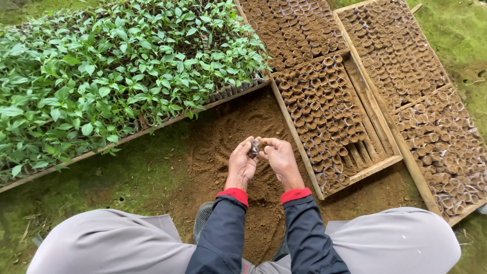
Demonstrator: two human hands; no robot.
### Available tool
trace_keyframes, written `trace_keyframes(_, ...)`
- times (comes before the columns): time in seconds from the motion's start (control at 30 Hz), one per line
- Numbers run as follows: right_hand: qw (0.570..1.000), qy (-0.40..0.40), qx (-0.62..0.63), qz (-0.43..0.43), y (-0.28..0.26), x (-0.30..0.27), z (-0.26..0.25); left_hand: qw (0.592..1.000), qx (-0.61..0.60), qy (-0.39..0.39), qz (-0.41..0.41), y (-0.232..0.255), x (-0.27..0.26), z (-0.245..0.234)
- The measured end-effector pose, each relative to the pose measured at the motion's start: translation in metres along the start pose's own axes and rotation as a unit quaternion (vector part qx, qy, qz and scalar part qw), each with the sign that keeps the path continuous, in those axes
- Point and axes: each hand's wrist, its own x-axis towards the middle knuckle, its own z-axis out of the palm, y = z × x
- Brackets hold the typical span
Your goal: Filling small biodegradable seedling pots with soil and planting seeds into them.
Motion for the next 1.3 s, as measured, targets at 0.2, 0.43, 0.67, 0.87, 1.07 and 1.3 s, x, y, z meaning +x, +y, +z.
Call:
trace_keyframes(0.2,0.994,0.022,-0.081,-0.075,-0.004,-0.001,-0.003,0.999,-0.033,0.009,-0.014,-0.010,0.015,-0.011)
trace_keyframes(0.43,0.919,0.060,-0.355,-0.161,0.049,0.036,-0.020,0.998,-0.037,0.010,-0.040,-0.021,0.023,-0.015)
trace_keyframes(0.67,0.943,0.062,-0.284,-0.161,0.044,0.038,-0.018,0.998,0.020,0.003,-0.060,-0.029,0.028,-0.025)
trace_keyframes(0.87,0.942,0.098,-0.302,-0.108,0.025,0.021,-0.017,0.998,0.001,0.000,-0.070,-0.020,0.012,-0.007)
trace_keyframes(1.07,0.933,0.134,-0.335,0.009,0.027,0.019,-0.013,0.995,-0.073,-0.010,-0.066,-0.013,0.002,0.004)
trace_keyframes(1.3,0.959,0.143,-0.243,-0.045,0.030,0.017,-0.002,0.996,-0.062,-0.031,-0.061,-0.013,-0.001,0.000)
